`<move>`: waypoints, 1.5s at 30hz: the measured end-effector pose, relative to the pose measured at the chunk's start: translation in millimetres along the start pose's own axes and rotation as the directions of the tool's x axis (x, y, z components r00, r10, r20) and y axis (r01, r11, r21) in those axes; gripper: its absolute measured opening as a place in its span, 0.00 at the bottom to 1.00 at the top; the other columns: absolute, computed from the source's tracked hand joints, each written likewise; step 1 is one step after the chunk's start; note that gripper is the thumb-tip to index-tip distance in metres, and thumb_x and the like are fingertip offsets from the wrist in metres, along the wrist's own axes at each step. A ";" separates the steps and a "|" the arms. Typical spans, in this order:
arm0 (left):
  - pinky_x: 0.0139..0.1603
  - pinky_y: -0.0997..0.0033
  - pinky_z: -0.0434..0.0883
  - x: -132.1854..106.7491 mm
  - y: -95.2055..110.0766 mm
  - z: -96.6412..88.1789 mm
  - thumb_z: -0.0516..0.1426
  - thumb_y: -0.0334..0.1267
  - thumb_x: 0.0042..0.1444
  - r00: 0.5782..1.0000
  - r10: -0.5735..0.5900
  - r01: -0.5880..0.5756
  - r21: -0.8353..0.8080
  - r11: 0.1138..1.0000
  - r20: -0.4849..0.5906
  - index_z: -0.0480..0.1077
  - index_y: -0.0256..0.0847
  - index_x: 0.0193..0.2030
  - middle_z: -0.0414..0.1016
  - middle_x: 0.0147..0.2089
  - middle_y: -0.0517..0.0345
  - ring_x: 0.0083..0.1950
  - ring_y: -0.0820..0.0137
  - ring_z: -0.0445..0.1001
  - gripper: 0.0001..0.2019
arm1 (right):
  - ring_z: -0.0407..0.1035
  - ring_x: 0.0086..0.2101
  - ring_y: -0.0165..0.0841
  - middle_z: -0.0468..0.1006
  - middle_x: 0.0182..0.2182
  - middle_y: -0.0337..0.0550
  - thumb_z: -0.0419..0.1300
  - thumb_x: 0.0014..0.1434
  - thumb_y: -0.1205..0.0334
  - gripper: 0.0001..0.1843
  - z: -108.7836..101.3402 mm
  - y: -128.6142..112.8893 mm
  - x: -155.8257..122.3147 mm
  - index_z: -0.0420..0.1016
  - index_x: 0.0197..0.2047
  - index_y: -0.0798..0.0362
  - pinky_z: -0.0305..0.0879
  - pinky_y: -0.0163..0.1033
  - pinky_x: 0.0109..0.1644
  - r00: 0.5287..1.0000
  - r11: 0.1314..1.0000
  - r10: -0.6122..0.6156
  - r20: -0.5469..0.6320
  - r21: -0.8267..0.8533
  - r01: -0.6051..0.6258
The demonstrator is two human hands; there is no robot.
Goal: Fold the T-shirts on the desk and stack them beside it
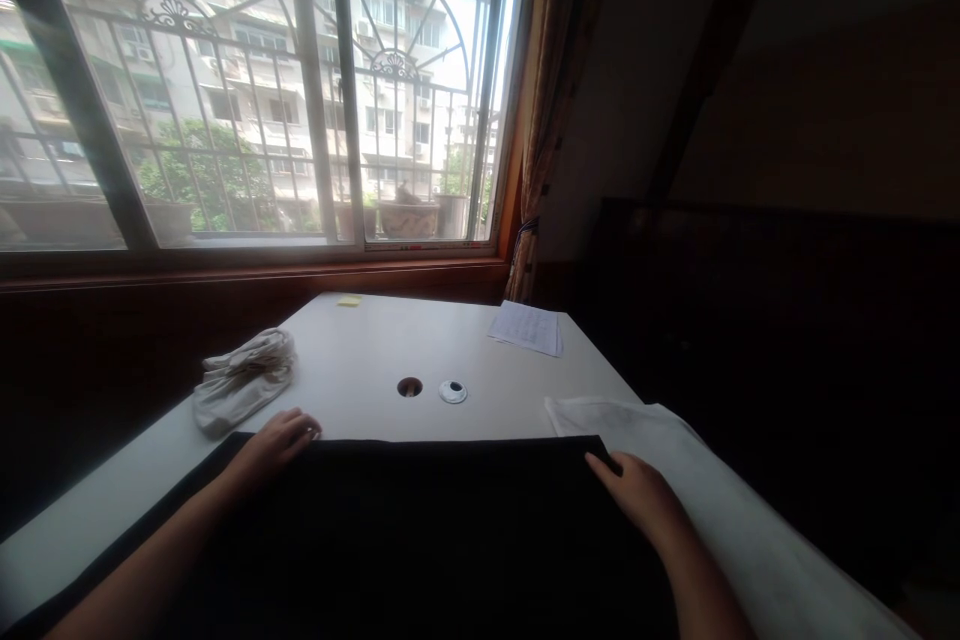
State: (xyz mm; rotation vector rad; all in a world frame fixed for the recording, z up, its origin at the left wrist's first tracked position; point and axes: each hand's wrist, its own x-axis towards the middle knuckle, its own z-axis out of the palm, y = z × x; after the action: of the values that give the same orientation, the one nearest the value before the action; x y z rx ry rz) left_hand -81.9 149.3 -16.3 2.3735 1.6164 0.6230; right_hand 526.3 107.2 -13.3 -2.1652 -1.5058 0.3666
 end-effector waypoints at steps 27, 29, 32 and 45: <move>0.52 0.57 0.69 -3.6 -0.6 -4.5 0.50 0.46 0.67 0.999 0.015 -0.019 -0.092 0.996 -0.044 0.76 0.44 0.43 0.75 0.45 0.51 0.49 0.57 0.73 0.15 | 0.77 0.43 0.47 0.83 0.37 0.51 0.51 0.64 0.46 0.22 -13.5 -22.0 -15.2 0.79 0.37 0.51 0.71 0.45 0.47 0.992 0.998 0.014 0.126 -0.059 -0.006; 0.52 0.57 0.69 -4.0 1.8 -6.5 0.49 0.46 0.67 0.999 0.008 -0.012 -0.097 0.995 -0.043 0.76 0.44 0.43 0.75 0.45 0.51 0.48 0.57 0.73 0.15 | 0.77 0.44 0.47 0.83 0.38 0.50 0.50 0.65 0.45 0.22 -11.8 -19.6 -13.5 0.79 0.38 0.51 0.71 0.45 0.47 0.992 0.998 -0.002 0.126 -0.068 0.011; 0.52 0.57 0.70 -3.7 4.9 -8.0 0.49 0.47 0.67 1.000 0.003 -0.006 -0.090 0.996 -0.026 0.76 0.44 0.43 0.75 0.45 0.51 0.49 0.56 0.73 0.16 | 0.77 0.44 0.48 0.83 0.36 0.49 0.50 0.64 0.45 0.22 -9.8 -19.1 -11.9 0.80 0.39 0.50 0.70 0.47 0.48 0.992 0.995 -0.003 0.127 -0.103 0.016; 0.59 0.51 0.70 -9.2 -5.8 -2.8 0.51 0.49 0.69 0.996 0.065 -0.069 -0.061 0.996 -0.069 0.75 0.48 0.52 0.75 0.52 0.52 0.55 0.56 0.70 0.16 | 0.72 0.54 0.52 0.79 0.53 0.53 0.50 0.62 0.47 0.27 -1.9 -14.3 -12.3 0.76 0.56 0.51 0.68 0.52 0.57 0.997 0.932 -0.052 0.063 -0.355 0.071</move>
State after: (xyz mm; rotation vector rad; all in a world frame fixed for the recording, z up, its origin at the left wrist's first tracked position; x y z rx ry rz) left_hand -90.9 142.9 -18.2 2.3931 1.5246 0.7630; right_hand 511.2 99.4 -4.8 -2.3892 -1.7799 0.1348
